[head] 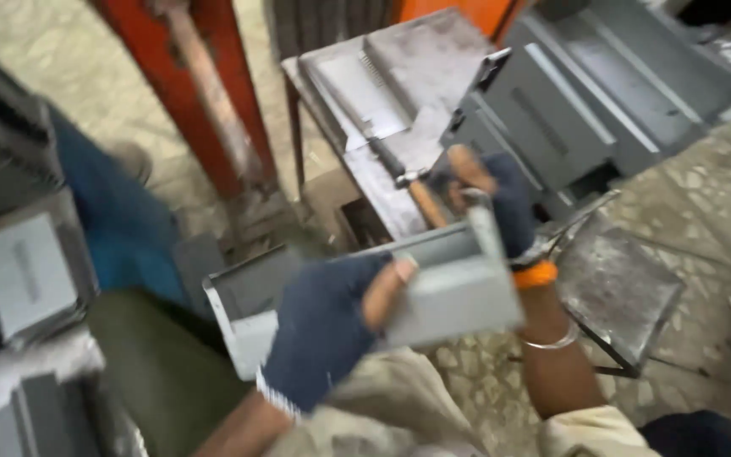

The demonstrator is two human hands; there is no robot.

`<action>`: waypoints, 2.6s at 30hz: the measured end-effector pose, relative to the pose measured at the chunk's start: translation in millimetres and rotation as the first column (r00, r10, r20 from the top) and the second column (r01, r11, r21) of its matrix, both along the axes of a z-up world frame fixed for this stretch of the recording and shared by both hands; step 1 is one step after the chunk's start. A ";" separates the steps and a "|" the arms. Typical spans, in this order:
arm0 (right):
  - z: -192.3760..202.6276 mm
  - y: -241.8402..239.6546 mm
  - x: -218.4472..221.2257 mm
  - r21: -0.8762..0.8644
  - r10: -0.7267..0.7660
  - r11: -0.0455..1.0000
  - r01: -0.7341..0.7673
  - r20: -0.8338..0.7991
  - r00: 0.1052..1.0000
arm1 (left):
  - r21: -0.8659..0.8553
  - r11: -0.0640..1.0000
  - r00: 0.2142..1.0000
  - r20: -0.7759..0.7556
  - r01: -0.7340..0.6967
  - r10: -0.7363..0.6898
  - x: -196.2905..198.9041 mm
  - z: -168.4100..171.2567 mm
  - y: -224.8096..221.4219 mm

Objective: Spot welding and assembling metal box enclosures at a workstation.

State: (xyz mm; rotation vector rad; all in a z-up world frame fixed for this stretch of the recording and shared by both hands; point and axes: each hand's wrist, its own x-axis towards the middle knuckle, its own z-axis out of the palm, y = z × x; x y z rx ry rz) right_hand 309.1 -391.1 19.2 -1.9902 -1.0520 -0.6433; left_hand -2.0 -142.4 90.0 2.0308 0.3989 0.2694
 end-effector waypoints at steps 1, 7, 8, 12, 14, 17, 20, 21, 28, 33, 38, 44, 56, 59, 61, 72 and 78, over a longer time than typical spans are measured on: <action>6.7 -26.4 23.2 0.000 -0.060 0.998 0.060 0.056 0.997 | 0.060 0.991 0.968 0.213 0.124 -0.134 -3.9 6.5 -6.4; 59.9 -112.0 128.8 0.013 -0.299 0.949 0.314 0.344 0.890 | 0.553 0.830 0.530 0.727 -0.076 -0.436 1.8 7.8 -8.7; 70.6 -112.2 146.3 0.019 -0.324 0.939 0.343 0.384 0.865 | 0.490 0.870 0.587 0.687 0.060 -0.428 1.4 -4.5 -3.3; 98.7 -53.2 116.1 0.069 -0.417 0.889 0.452 0.527 0.740 | 0.510 0.856 0.749 0.537 0.079 -0.389 27.4 -53.4 11.7; 108.8 -0.4 76.4 0.095 -0.462 0.858 0.505 0.574 0.676 | 0.430 0.901 0.744 0.588 0.046 -0.318 34.2 -79.6 20.1; 131.9 41.4 32.1 -0.065 -0.398 0.680 0.730 0.804 0.442 | 0.354 0.935 0.716 0.645 0.030 -0.267 43.4 -98.9 28.9; 117.4 38.0 50.3 -0.172 -0.396 0.743 0.647 0.666 0.632 | 0.263 0.954 0.815 0.515 0.144 -0.265 43.8 -105.6 39.9; 102.8 33.3 55.6 -0.180 -0.387 0.750 0.637 0.661 0.643 | 0.259 0.956 0.823 0.508 0.136 -0.254 42.2 -110.0 43.1; 8.5 98.7 -9.3 -0.131 -0.255 0.927 0.351 0.466 0.847 | 0.192 0.945 0.903 0.392 -0.266 0.174 -6.8 -172.5 109.1; -83.6 181.3 -123.0 -0.399 0.045 0.904 -0.154 -0.270 0.962 | 0.291 0.620 0.681 0.213 -0.729 0.701 -131.8 -200.1 166.0; -114.2 236.8 -199.8 -0.387 0.254 0.762 -0.520 -0.559 0.789 | 0.870 0.120 0.118 -0.072 -0.479 0.990 -253.6 -207.1 159.3; -89.8 295.5 -256.2 -0.181 0.587 0.663 -0.726 -0.477 0.654 | 0.750 0.328 0.155 -0.293 -0.575 0.943 -356.3 -349.0 147.6; 19.1 338.8 -357.1 -0.208 0.832 0.548 -0.810 0.234 0.502 | 0.843 0.535 0.799 -0.285 -0.053 0.529 -286.6 -54.9 154.2; -33.4 338.8 -334.6 -0.346 0.769 0.596 -0.725 -0.015 0.639 | 0.974 0.189 0.891 -0.193 0.123 0.412 -255.3 -27.0 181.0; -43.8 337.9 -315.1 -0.287 0.679 0.676 -0.679 -0.117 0.725 | 0.975 0.150 0.923 0.096 -0.162 0.373 -242.0 -53.9 210.5; -107.7 354.9 -257.5 -0.328 0.074 0.917 -0.227 -0.419 0.905 | 0.751 0.256 0.582 0.202 -0.608 0.788 -117.6 -291.9 397.3; -116.9 413.6 -245.8 -0.348 -0.037 0.928 -0.130 -0.435 0.900 | 0.839 0.394 0.332 -0.275 -0.375 0.902 -81.5 -309.0 416.5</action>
